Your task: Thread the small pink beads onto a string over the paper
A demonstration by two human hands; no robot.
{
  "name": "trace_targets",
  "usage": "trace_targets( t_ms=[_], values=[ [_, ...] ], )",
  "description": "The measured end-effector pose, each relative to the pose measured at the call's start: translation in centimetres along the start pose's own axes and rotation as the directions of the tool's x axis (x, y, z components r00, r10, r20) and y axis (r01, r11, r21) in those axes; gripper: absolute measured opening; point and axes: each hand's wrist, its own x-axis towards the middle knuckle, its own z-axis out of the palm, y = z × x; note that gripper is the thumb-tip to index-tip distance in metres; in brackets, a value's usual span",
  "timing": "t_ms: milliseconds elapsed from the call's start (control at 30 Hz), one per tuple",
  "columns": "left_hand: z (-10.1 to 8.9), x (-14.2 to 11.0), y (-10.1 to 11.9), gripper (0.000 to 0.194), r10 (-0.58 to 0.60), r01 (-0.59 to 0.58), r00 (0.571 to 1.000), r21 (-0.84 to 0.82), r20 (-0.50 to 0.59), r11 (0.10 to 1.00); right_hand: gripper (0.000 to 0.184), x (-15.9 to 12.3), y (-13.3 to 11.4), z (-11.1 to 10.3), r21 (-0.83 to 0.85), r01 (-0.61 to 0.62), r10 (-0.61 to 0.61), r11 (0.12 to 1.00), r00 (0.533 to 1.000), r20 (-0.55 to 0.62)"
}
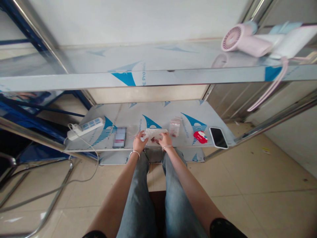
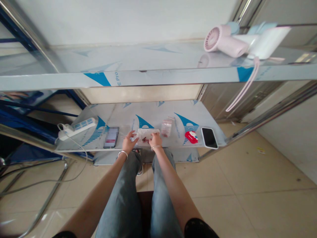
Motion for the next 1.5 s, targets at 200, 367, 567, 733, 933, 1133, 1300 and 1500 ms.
trace_targets(
  t_ms=[200, 367, 567, 733, 933, 1133, 1300, 1500],
  values=[
    [0.0, 0.1, -0.1, 0.051, 0.007, -0.007, 1.000, -0.025, 0.002, 1.000, 0.027, -0.5, 0.3, -1.8, -0.106, 0.038, -0.013, 0.994, 0.974, 0.225],
    [0.0, 0.1, 0.0, 0.051, 0.012, -0.011, 1.000, -0.022, 0.010, 1.000, 0.022, -0.6, 0.5, -2.0, -0.173, 0.110, -0.045, 0.979, 0.938, 0.342],
    [0.0, 0.0, 0.1, 0.050, 0.025, -0.025, 0.999, 0.018, 0.025, 1.000, 0.023, -0.6, 0.6, -1.4, -0.172, 0.159, -0.093, 0.972, 0.935, 0.341],
    [-0.1, -0.2, 0.5, 0.050, 0.037, -0.042, 0.998, 0.091, 0.055, 0.995, 0.016, -0.3, 0.5, -0.9, -0.053, 0.155, -0.145, 0.986, 0.976, 0.163],
    [-0.4, -0.7, 1.7, 0.051, 0.086, -0.118, 0.987, 0.260, 0.133, 0.958, 0.011, 0.5, 0.5, -0.5, 0.244, 0.286, -0.219, 0.927, 0.939, -0.266],
    [0.0, -0.9, 2.4, 0.050, 0.113, -0.152, 0.983, 0.302, 0.143, 0.941, 0.017, -0.7, -1.1, -0.3, 0.226, 0.495, -0.366, 0.839, 0.820, -0.441],
    [0.6, -1.0, 2.8, 0.047, 0.146, -0.156, 0.988, 0.249, 0.058, 0.956, 0.018, -1.6, -2.7, -0.4, 0.168, 0.442, -0.376, 0.881, 0.871, -0.316],
    [0.6, -1.0, 3.0, 0.047, 0.148, -0.145, 0.989, 0.212, 0.000, 0.966, 0.024, -2.1, -3.6, -1.3, 0.162, 0.383, -0.348, 0.910, 0.915, -0.207]
  ],
)
